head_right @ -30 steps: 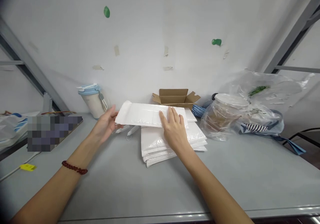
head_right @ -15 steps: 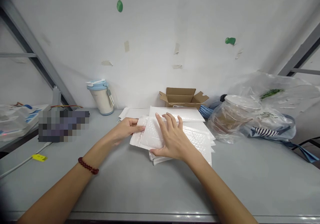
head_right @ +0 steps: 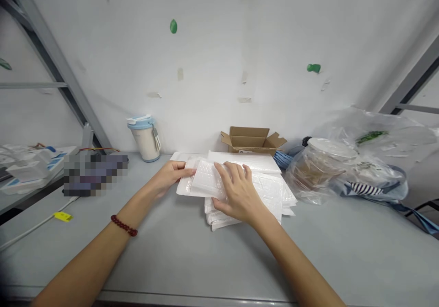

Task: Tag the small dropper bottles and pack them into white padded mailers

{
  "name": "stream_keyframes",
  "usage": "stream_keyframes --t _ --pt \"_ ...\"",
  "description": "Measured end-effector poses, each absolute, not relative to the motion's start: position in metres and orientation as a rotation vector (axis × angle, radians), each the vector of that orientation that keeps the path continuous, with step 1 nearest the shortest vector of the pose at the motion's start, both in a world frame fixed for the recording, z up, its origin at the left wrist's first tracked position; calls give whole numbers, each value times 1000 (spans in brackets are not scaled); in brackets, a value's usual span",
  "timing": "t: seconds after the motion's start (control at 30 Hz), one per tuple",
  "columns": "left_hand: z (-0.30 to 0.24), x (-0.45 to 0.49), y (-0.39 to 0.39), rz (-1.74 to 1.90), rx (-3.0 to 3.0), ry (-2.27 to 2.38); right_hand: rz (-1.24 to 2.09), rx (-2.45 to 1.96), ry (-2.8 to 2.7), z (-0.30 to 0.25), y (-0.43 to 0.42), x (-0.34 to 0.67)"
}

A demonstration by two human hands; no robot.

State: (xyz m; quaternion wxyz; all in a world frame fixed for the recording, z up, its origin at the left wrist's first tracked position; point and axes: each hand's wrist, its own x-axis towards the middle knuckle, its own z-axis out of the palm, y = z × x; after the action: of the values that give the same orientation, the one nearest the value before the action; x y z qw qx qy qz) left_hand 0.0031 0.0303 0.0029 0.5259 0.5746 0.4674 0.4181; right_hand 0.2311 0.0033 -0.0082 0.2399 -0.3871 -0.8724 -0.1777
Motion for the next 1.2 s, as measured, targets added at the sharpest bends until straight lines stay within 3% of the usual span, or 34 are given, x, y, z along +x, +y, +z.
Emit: stream_keyframes --t 1.2 --pt "-1 11 32 1050 1514 1291 -523 -886 -2239 -12 10 232"
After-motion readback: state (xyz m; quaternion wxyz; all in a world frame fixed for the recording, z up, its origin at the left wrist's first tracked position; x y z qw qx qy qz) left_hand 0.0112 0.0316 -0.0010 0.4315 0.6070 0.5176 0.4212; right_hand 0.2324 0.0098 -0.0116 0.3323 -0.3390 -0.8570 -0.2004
